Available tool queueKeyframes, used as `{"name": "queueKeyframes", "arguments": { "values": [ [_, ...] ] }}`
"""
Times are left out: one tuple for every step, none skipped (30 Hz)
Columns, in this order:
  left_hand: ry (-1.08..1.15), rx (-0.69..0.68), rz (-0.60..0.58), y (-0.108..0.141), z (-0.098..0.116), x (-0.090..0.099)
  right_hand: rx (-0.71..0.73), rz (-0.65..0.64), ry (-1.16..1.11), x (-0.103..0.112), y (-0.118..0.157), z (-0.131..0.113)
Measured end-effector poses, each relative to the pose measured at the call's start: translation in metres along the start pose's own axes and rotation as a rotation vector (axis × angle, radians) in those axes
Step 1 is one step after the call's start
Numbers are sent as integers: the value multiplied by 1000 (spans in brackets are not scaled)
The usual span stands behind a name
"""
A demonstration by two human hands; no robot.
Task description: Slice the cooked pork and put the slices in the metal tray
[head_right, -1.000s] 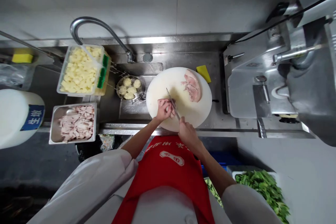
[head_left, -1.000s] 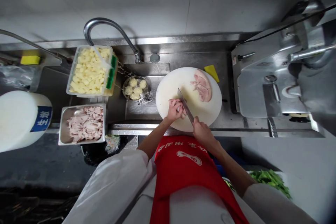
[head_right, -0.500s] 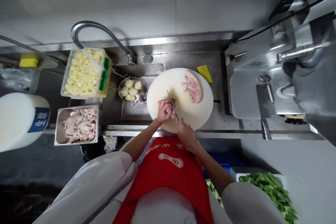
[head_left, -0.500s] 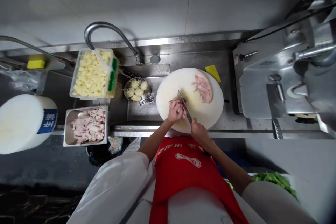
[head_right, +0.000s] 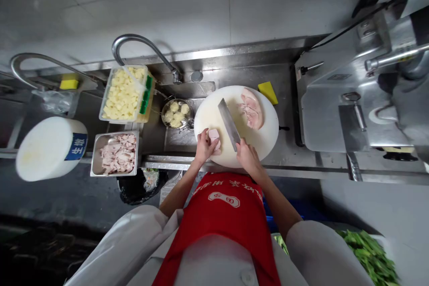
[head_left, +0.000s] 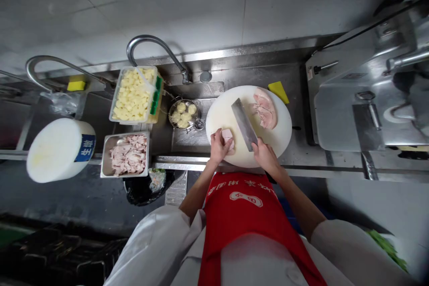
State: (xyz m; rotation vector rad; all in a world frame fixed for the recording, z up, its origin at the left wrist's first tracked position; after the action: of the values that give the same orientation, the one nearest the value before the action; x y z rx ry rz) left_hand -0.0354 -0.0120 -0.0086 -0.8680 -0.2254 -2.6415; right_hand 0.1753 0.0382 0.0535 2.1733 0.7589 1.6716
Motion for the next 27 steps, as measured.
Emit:
{"name": "queueKeyframes", "arguments": {
  "values": [
    [-28,16,-37,-1,1,-5,-21,18,-1,3,8,9],
    [-51,30,-67,-3,1,-9,-44,36,-3,5,16,19],
    [-61,40,-91,-5,2,-14,-66,53,-8,7,23,30],
    [-55,45,-111,-8,2,-17,-88,71,-12,9,30,42],
    [-36,40,-127,-13,3,-20,-107,88,-16,10,36,55],
    [-12,27,-137,-19,4,-22,-119,99,-23,9,42,67],
    [13,10,-140,-28,5,-22,-126,104,-32,8,47,78],
    [32,-7,-136,-39,6,-22,-130,106,-39,6,52,88],
    [40,-21,-128,-53,8,-20,-131,101,-46,3,58,98],
    [38,-33,-116,-68,10,-18,-129,91,-49,-1,63,105],
    [24,-42,-107,-84,13,-16,-129,77,-45,-5,68,112],
    [-3,-48,-106,-99,17,-14,-133,60,-36,-9,73,117],
    [-45,-47,-111,-112,22,-13,-139,40,-24,-14,78,121],
    [-102,-48,-104,-123,28,-11,-142,17,-13,-19,82,124],
    [-169,-61,-78,-129,35,-10,-143,-4,-5,-23,86,127],
    [-233,-96,-42,-131,44,-10,-144,-19,0,-28,88,129],
    [-284,-156,-8,-129,55,-11,-141,-31,-1,-32,91,130],
    [-312,-233,7,-123,66,-16,-137,-41,-5,-36,92,132],
    [-315,-308,-16,-115,76,-24,-134,-49,-9,-39,93,133],
    [-298,-363,-86,-105,83,-36,-131,-55,-13,-43,93,134],
    [-271,-385,-190,-95,86,-50,-128,-59,-17,-45,93,135],
    [-244,-371,-291,-87,85,-63,-124,-60,-18,-48,92,136],
    [-223,-336,-370,-80,82,-74,-117,-56,-19,-49,91,136],
    [-204,-293,-420,-76,78,-82,-111,-49,-18,-49,90,136],
    [-183,-257,-439,-74,72,-86,-105,-43,-15,-50,89,135],
    [-154,-232,-439,-73,68,-88,-101,-39,-13,-49,88,134],
    [-111,-220,-433,-73,63,-87,-100,-41,-10,-49,86,134]
  ]
}}
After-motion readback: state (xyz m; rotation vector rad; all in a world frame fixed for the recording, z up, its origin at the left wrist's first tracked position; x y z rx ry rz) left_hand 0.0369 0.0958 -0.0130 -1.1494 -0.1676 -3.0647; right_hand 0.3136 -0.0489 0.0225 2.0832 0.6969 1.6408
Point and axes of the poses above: each hand's wrist, its own y-axis away from the middle knuckle, its own x-axis out of the back of the hand, z = x × y, the point moved 6 cm from there along -y, towards the middle knuckle, and after that the axes turned 3 degrees about -x, right-handed, at the moved point
